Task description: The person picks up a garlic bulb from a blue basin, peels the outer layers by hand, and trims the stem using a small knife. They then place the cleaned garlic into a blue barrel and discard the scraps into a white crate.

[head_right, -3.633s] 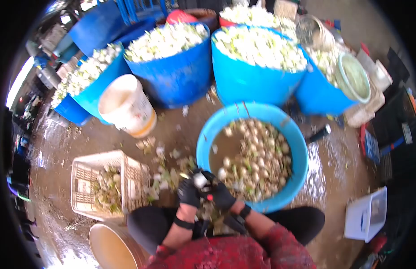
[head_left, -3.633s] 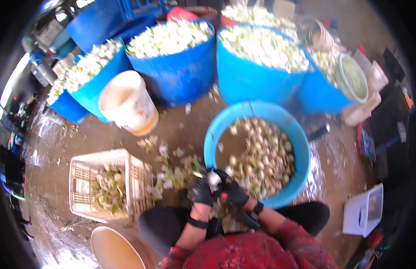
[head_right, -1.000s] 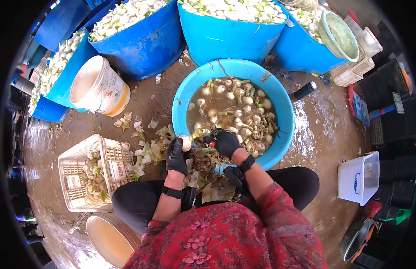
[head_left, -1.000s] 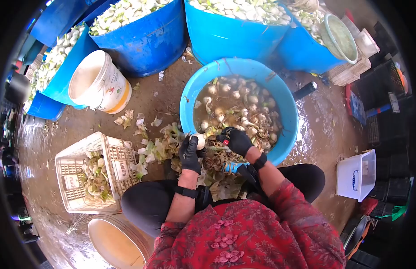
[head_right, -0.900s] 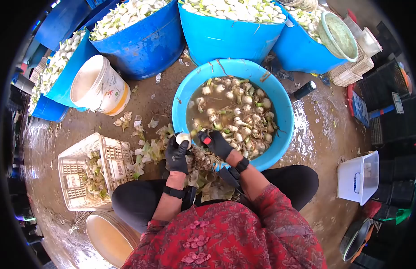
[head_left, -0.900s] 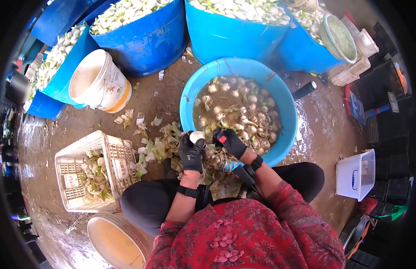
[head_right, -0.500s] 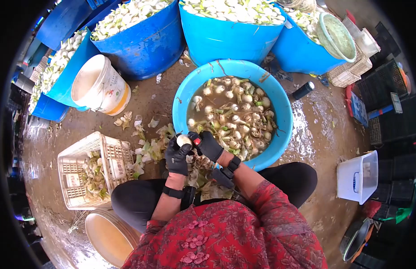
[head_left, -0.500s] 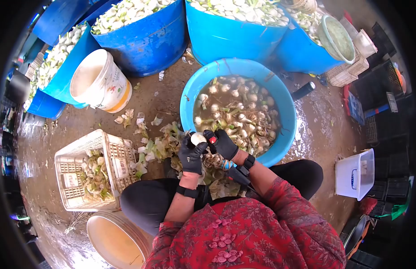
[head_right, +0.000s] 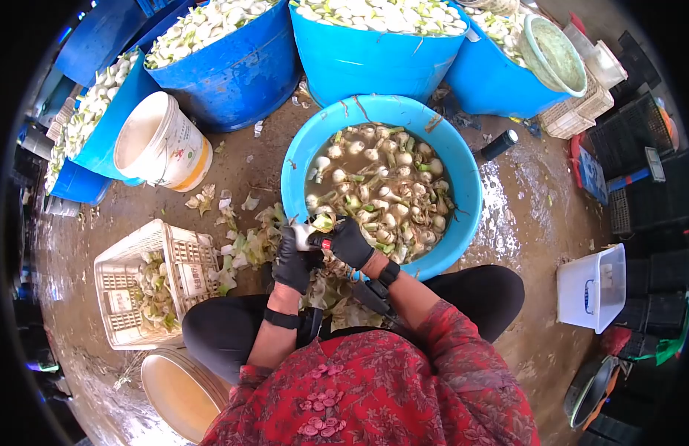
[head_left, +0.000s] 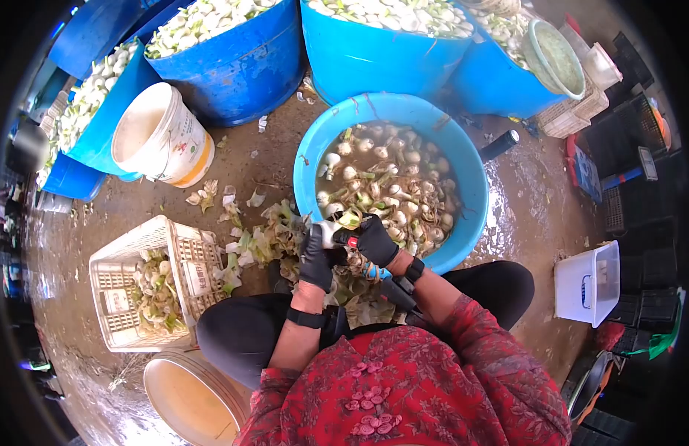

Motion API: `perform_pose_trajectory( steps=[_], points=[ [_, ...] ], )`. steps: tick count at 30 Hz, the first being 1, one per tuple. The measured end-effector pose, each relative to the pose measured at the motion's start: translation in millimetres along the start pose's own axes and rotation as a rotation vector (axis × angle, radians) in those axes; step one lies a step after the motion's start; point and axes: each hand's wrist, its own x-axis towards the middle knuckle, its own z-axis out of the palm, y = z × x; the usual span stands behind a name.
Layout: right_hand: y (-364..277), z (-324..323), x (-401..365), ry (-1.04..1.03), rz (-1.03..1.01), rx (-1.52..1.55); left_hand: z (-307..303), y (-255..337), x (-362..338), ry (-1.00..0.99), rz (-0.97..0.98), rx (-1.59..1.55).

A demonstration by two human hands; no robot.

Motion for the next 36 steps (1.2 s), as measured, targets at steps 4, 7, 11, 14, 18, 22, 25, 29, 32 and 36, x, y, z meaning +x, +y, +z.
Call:
perform_pose_trajectory(
  steps=[4,7,11,14,18,22,25,29,32,36],
  points=[
    [17,-13,4,-0.117,-0.032,-0.104,8,3,-4,0.115,0.184,0.295],
    [38,-17,7,-0.035,-0.358,-0.388,-2,5,0,-0.062,-0.036,-0.029],
    [22,-12,5,0.060,-0.255,-0.332,-3,3,-5,0.015,0.173,0.282],
    [20,-8,10,0.151,-0.166,-0.361,8,2,-8,0.138,0.362,0.440],
    [49,-9,14,0.275,-0.163,-0.595,4,8,-13,-0.031,0.272,0.232],
    [63,-8,3,-0.423,-0.096,-0.986,5,14,-15,-0.176,0.216,0.018],
    [43,-6,-2,-0.214,0.004,-0.162,5,17,-17,-0.151,0.221,-0.017],
    [12,-8,7,-0.192,-0.186,0.000,-11,8,-7,-0.089,0.107,-0.119],
    [-15,-7,11,-0.279,-0.138,-0.103,-5,9,-6,-0.020,0.067,-0.124],
    [-9,-8,12,-0.356,-0.093,-0.015,10,18,-17,-0.086,-0.030,-0.067]
  ],
)
